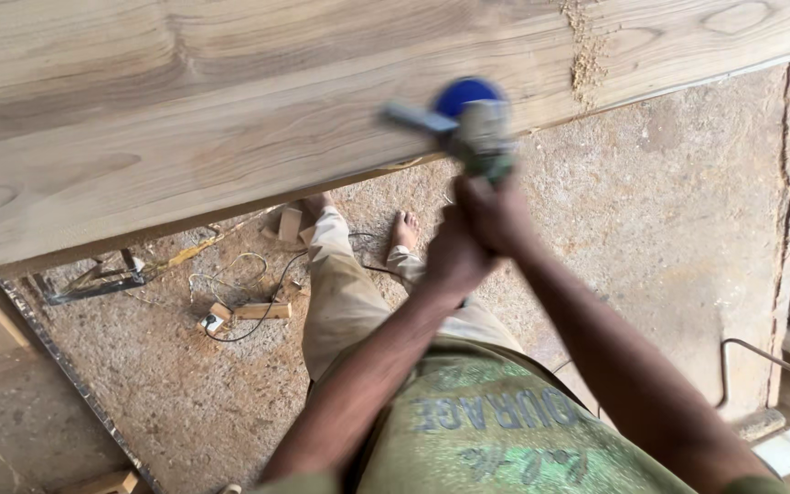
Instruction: The person uses a handheld angle grinder with a sanding disc to smooth the surface of a large wooden plank. They move the tool back and forth across the wood, generating sawdust, and briefly pause to adjust the tool before continuing.
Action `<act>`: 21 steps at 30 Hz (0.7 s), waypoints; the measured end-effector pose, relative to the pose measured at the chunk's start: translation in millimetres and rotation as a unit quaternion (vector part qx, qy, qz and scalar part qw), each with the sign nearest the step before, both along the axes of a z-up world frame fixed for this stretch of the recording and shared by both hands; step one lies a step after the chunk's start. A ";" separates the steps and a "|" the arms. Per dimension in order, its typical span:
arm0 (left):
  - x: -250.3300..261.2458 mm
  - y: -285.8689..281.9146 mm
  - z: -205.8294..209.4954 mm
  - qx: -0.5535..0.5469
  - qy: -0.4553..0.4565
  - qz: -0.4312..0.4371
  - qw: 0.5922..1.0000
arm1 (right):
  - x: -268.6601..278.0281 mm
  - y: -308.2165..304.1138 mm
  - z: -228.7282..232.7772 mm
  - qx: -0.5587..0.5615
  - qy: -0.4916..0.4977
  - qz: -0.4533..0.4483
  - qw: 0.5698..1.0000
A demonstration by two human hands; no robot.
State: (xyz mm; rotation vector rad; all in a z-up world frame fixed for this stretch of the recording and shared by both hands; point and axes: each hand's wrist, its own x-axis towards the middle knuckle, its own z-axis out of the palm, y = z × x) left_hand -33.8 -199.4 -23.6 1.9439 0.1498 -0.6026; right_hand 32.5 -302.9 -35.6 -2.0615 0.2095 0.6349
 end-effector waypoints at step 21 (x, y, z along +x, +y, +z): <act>15.6 147.5 -34.8 0.059 -0.158 0.176 0.970 | 52.4 176.3 -1.8 0.025 0.009 0.110 0.994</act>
